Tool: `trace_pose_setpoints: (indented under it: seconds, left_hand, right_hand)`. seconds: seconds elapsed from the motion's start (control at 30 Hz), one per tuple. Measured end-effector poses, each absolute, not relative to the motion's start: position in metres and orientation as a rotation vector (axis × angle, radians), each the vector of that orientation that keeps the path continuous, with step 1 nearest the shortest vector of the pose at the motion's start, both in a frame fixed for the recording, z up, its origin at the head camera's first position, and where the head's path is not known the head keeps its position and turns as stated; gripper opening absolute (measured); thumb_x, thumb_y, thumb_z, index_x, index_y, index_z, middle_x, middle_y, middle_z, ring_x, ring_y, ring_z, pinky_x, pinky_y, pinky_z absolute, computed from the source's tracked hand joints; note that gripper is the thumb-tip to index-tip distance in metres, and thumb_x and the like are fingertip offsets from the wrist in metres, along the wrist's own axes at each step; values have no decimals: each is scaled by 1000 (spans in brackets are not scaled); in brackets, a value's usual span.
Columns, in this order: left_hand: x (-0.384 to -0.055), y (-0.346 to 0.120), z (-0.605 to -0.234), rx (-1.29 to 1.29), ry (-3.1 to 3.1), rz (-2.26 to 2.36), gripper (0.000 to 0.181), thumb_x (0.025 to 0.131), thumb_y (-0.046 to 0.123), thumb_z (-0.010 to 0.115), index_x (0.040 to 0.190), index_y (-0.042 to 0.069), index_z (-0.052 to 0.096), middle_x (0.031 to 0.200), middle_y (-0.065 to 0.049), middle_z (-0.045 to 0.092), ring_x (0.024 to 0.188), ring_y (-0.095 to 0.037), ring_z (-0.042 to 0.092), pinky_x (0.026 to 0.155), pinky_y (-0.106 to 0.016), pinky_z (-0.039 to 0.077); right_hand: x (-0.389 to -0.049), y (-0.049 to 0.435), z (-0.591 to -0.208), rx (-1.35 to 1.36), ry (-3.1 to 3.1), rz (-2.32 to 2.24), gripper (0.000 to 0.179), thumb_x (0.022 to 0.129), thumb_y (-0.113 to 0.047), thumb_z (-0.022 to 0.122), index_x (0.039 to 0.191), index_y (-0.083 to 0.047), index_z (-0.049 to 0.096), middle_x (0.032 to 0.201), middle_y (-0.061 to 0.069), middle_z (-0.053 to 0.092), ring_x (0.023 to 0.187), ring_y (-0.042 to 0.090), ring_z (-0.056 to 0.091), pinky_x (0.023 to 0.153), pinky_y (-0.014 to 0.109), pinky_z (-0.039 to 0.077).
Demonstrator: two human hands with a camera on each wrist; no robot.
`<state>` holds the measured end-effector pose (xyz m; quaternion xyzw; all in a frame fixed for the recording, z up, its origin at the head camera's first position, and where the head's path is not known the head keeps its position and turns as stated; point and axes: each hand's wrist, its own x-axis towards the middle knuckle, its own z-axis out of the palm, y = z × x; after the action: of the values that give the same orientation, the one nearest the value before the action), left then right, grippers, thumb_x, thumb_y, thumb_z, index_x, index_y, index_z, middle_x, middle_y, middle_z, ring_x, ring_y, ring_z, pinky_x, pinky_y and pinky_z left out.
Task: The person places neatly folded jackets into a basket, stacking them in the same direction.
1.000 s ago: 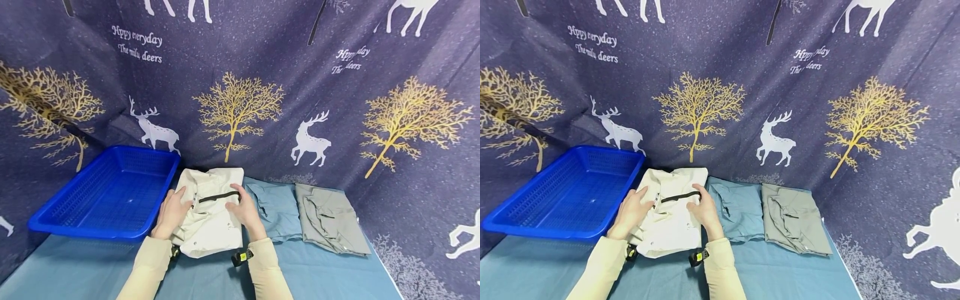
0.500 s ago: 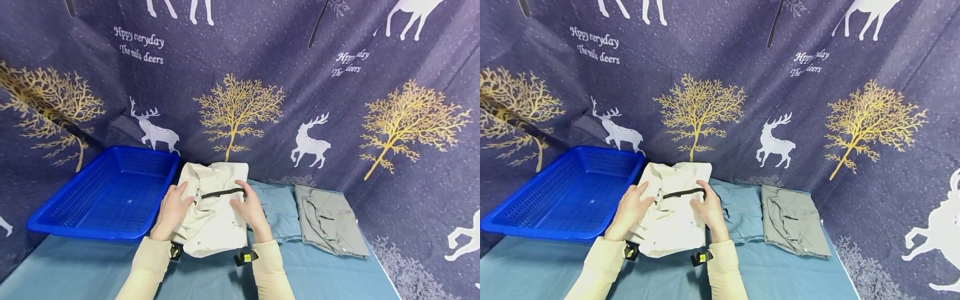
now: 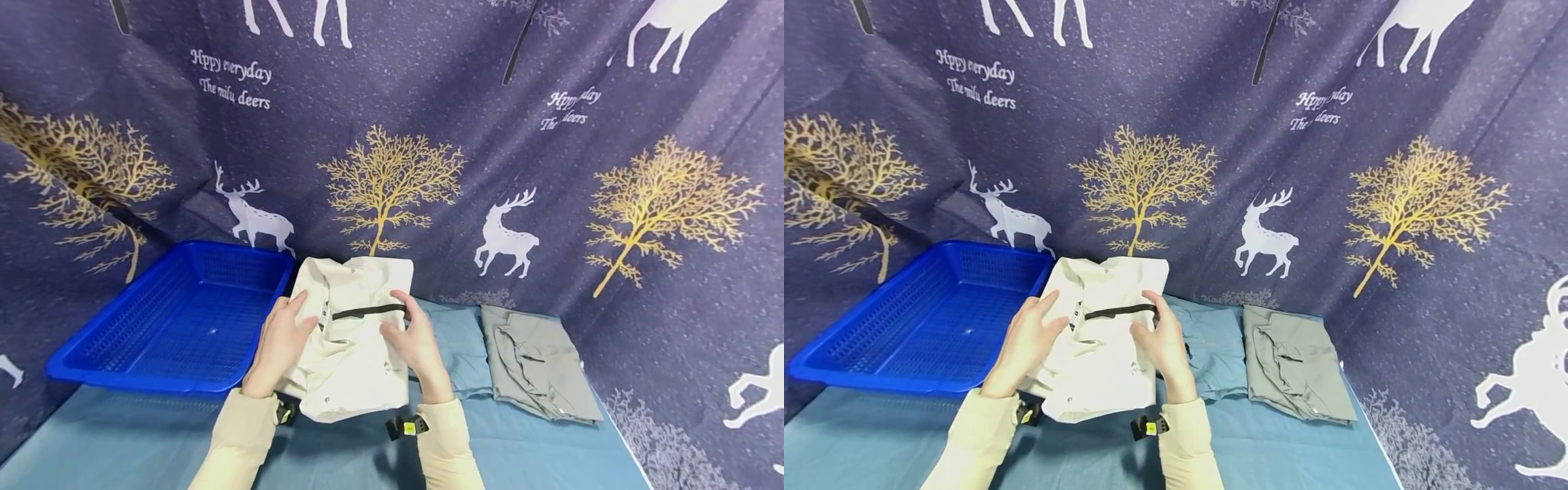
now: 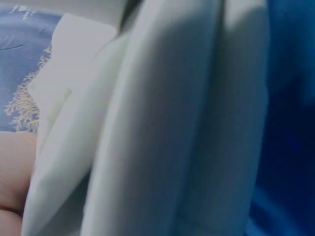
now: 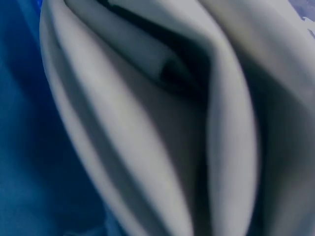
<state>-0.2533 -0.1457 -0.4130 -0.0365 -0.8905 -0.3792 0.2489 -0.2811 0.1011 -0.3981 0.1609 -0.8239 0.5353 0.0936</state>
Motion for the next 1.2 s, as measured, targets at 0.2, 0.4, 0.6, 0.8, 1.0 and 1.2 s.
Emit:
trace_pose_setpoints:
  seconds: [0.2, 0.4, 0.6, 0.8, 1.0, 1.2]
  left_hand:
    - [-245, -145, -401, -95, -2407, -1065, 56, 91, 13, 68, 142, -1, 49, 117, -24, 55, 105, -43, 55, 87, -53, 42]
    - [-241, -146, -394, -99, -2380, -1063, 55, 91, 12, 68, 141, -1, 50, 117, -23, 55, 103, -41, 56, 85, -53, 42]
    - [-238, -151, -392, -96, -2377, -1056, 55, 92, 12, 68, 142, 0, 50, 118, -22, 54, 105, -41, 55, 86, -54, 43]
    - [-233, -159, -387, -92, -2387, -1051, 54, 93, 11, 66, 142, 0, 49, 120, -24, 54, 107, -43, 54, 87, -55, 41]
    - [-230, -164, -384, -98, -2392, -1042, 54, 93, 11, 66, 143, 1, 49, 120, -24, 54, 108, -43, 54, 87, -55, 41]
    - [-226, -165, -379, -78, -2386, -1049, 54, 93, 12, 65, 144, 3, 48, 122, -22, 53, 109, -42, 53, 87, -55, 41]
  right_hand:
    - [-276, 101, -389, 491, -2423, 1632, 65, 85, -3, 71, 143, -23, 49, 119, 12, 64, 91, 23, 65, 75, 38, 54]
    - [-267, 99, -379, 482, -2422, 1675, 67, 86, -2, 70, 146, -19, 46, 125, 17, 60, 91, 27, 66, 76, 42, 54]
    - [-241, 91, -351, 506, -2412, 1669, 61, 88, 2, 66, 145, -7, 45, 130, 22, 55, 103, 32, 62, 82, 44, 53]
    - [-231, 84, -345, 515, -2376, 1669, 59, 88, 2, 65, 144, -6, 47, 131, 22, 55, 99, 31, 61, 79, 42, 52]
    - [-228, 79, -347, 483, -2371, 1653, 59, 88, 3, 65, 143, -8, 48, 126, 20, 58, 92, 28, 59, 70, 36, 49]
    - [-241, 79, -364, 490, -2334, 1686, 61, 88, 0, 67, 144, -14, 48, 128, 16, 58, 96, 27, 61, 73, 39, 51]
